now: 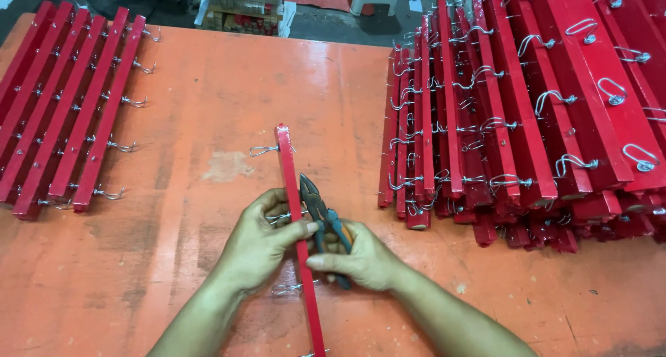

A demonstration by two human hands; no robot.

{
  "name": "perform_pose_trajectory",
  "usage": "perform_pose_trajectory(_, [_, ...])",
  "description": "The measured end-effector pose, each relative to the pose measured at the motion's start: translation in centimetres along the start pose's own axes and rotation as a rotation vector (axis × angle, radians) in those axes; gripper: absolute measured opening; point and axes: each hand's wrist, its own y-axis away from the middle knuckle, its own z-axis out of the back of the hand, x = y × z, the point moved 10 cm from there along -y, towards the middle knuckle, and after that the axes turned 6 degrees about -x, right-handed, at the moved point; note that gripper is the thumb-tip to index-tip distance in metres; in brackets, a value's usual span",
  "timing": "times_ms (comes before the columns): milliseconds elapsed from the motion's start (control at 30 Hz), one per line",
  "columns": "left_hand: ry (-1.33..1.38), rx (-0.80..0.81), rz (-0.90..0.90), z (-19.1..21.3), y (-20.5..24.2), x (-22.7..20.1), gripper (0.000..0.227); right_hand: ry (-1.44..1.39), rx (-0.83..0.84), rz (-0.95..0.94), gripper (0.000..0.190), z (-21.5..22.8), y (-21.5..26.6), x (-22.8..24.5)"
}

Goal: Adjusting and securing metal hooks on red bars using pliers

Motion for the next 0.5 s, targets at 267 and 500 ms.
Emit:
perform_pose_trajectory(267, [-0.006,0.029,0.031,1.4,0.0,0.3,0.04,0.632,0.255,-0.2,0.038,2.4,2.0,6.8])
perform_pose_trajectory(500, [0.071,0.068,-0.025,0.8,-0.2,0.2,0.054,0.843,0.557,-0.096,0.035,0.1,3.2,10.7])
